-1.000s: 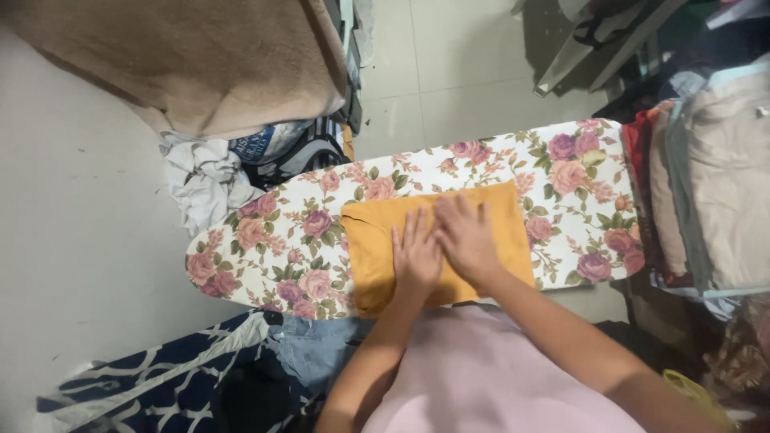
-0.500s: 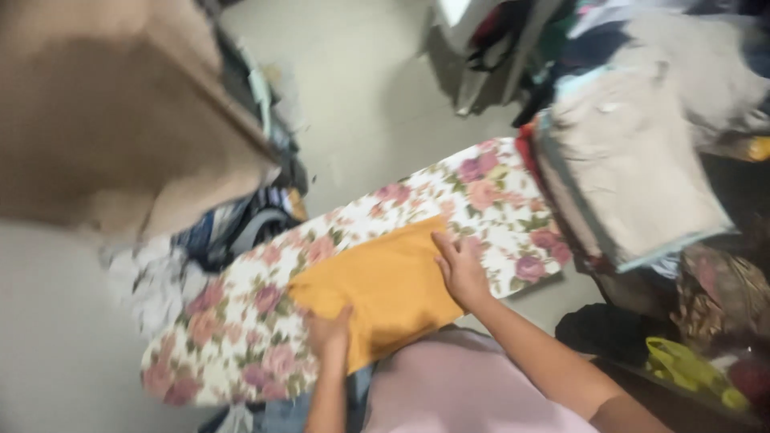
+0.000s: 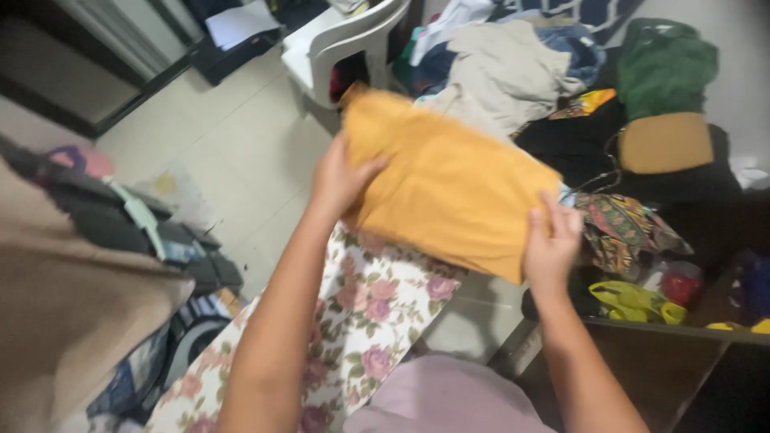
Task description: Folding various items of clothing including t-shirts and jeans on an ironing board.
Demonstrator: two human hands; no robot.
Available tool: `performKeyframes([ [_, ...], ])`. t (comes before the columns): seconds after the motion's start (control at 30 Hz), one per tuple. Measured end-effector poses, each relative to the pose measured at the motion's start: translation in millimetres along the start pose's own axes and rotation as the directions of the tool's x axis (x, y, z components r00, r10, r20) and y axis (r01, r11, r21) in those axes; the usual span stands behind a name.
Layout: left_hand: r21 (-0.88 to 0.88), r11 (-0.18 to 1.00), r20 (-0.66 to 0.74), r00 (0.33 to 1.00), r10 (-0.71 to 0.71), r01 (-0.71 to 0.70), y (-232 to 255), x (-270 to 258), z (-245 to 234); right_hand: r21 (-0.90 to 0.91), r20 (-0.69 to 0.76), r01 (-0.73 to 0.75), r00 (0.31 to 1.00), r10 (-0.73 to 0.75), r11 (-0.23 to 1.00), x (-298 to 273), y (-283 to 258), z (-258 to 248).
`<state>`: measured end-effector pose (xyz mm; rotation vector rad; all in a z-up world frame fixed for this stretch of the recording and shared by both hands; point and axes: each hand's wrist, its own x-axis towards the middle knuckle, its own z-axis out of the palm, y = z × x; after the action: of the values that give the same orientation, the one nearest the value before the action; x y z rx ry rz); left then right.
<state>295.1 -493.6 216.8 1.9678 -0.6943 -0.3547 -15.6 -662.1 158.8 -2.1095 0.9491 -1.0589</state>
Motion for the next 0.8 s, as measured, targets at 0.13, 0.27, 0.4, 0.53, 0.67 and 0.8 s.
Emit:
performKeyframes([
  [0.13, 0.190, 0.950, -0.001, 0.967, 0.254, -0.249, 31, 81, 81, 0.011, -0.212, -0.038, 0.976, 0.039, 0.999, 17, 68, 2],
  [0.27, 0.500, 0.836, 0.115, 0.974, 0.196, -0.227, -11, 108, 152, -0.127, -0.096, -0.293, 0.955, 0.282, 0.948, 3, 189, 50],
  [0.4, 0.754, 0.566, 0.105, 0.911, 0.398, -0.334, -3, 79, 168, -0.244, -0.153, -0.224, 0.970, 0.190, 0.944, 18, 102, 37],
  [0.53, 0.732, 0.434, 0.235, 0.793, 0.562, -0.525, -7, 58, 188, -0.425, -0.051, 0.001, 0.998, -0.025, 0.905, 49, 43, 48],
  [0.67, 0.635, 0.604, 0.347, 0.876, 0.334, -0.482, -30, 62, 191, -0.549, 0.298, 0.010, 0.936, 0.185, 0.835, 54, 62, 79],
  [0.8, 0.654, 0.591, 0.330, 0.881, 0.339, -0.472, -32, 56, 172, -0.511, 0.393, 0.098, 0.910, 0.131, 0.854, 49, 79, 74],
])
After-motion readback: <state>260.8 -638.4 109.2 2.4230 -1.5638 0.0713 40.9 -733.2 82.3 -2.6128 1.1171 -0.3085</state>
